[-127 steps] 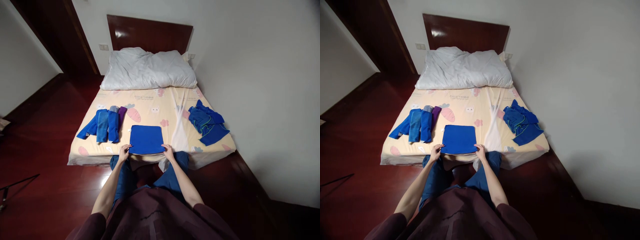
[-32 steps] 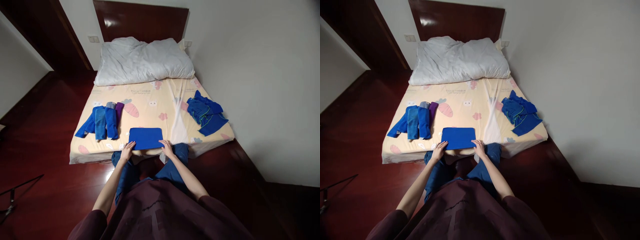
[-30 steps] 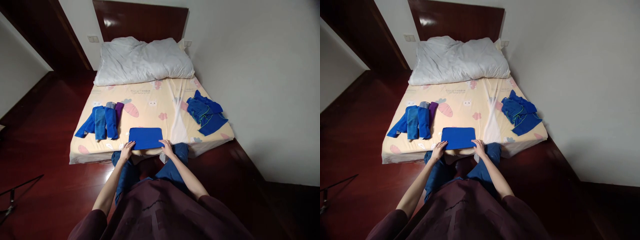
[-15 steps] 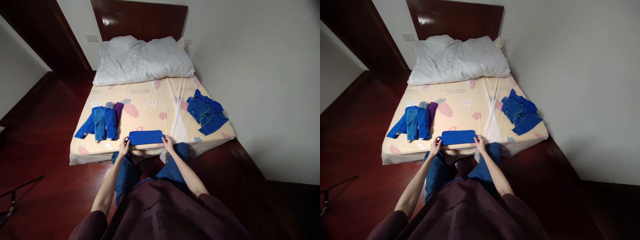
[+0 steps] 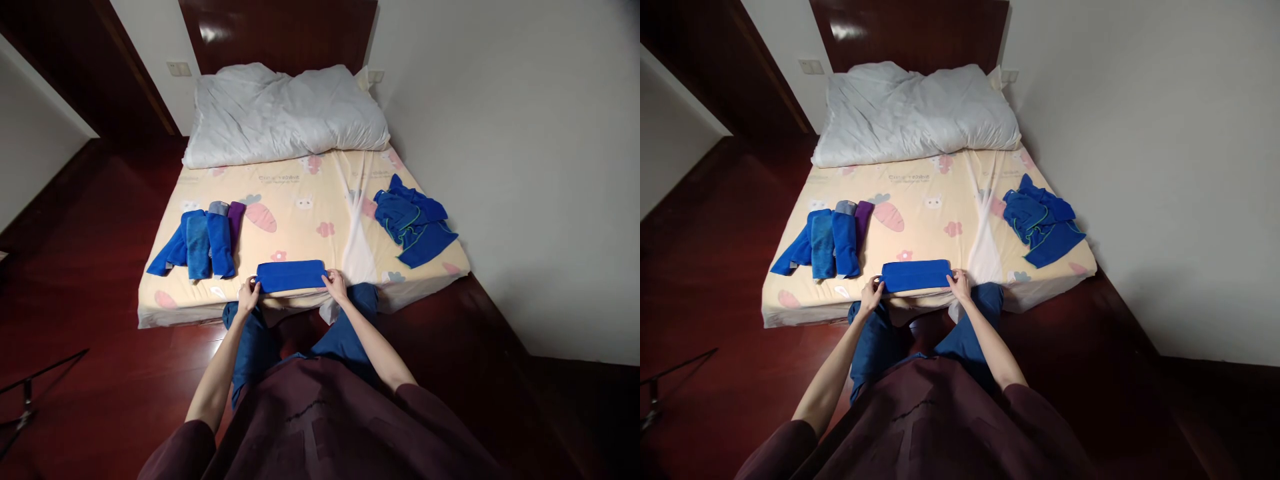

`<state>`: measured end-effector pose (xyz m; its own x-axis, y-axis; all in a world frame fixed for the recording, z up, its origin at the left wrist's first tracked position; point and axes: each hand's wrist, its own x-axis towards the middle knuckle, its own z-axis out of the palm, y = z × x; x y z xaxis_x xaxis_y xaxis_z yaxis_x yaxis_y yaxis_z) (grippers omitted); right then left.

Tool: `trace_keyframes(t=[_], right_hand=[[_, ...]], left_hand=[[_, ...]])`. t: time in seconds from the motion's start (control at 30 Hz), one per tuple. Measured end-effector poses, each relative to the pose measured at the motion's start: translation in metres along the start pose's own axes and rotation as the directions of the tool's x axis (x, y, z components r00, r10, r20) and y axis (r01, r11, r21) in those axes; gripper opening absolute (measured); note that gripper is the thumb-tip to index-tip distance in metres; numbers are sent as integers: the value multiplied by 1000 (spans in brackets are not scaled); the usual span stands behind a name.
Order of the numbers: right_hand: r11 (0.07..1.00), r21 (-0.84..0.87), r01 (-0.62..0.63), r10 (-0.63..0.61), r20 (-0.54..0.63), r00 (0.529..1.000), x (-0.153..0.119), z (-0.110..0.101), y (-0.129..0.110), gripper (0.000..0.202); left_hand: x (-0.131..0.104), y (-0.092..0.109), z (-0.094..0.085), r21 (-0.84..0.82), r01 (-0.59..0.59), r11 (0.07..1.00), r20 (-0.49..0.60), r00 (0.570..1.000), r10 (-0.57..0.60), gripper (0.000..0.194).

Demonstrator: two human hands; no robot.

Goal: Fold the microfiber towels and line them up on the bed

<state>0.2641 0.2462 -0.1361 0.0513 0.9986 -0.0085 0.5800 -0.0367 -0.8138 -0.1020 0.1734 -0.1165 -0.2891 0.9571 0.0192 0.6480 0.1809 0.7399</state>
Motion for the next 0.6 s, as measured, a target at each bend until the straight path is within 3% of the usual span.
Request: trace_keyframes(t=[0.1,0.17,0.33,0.47,0.6], right_hand=[[993,-31,110,-113,-93,989,-3,-10,-13,42],[971,-65,230,-236,-112,965,-7,-19,-26,40],[858,-127,498,-479,157,864,-14,-30,-48,41],[785,-192,590,-512,336,791,-18,-18,-42,52],[769,-240,593,-492,369,788,-16,-7,-31,58]], left_hand=[[-3,11,-6,84,-134,988,-96,985,141,46],[-6,21,-12,130,-241,962,-91,963,253,44],[-11,38,-14,160,-489,857,138,871,471,42],[-11,34,2,195,-519,832,289,841,457,49],[-9,29,13,267,-500,824,354,846,399,62]])
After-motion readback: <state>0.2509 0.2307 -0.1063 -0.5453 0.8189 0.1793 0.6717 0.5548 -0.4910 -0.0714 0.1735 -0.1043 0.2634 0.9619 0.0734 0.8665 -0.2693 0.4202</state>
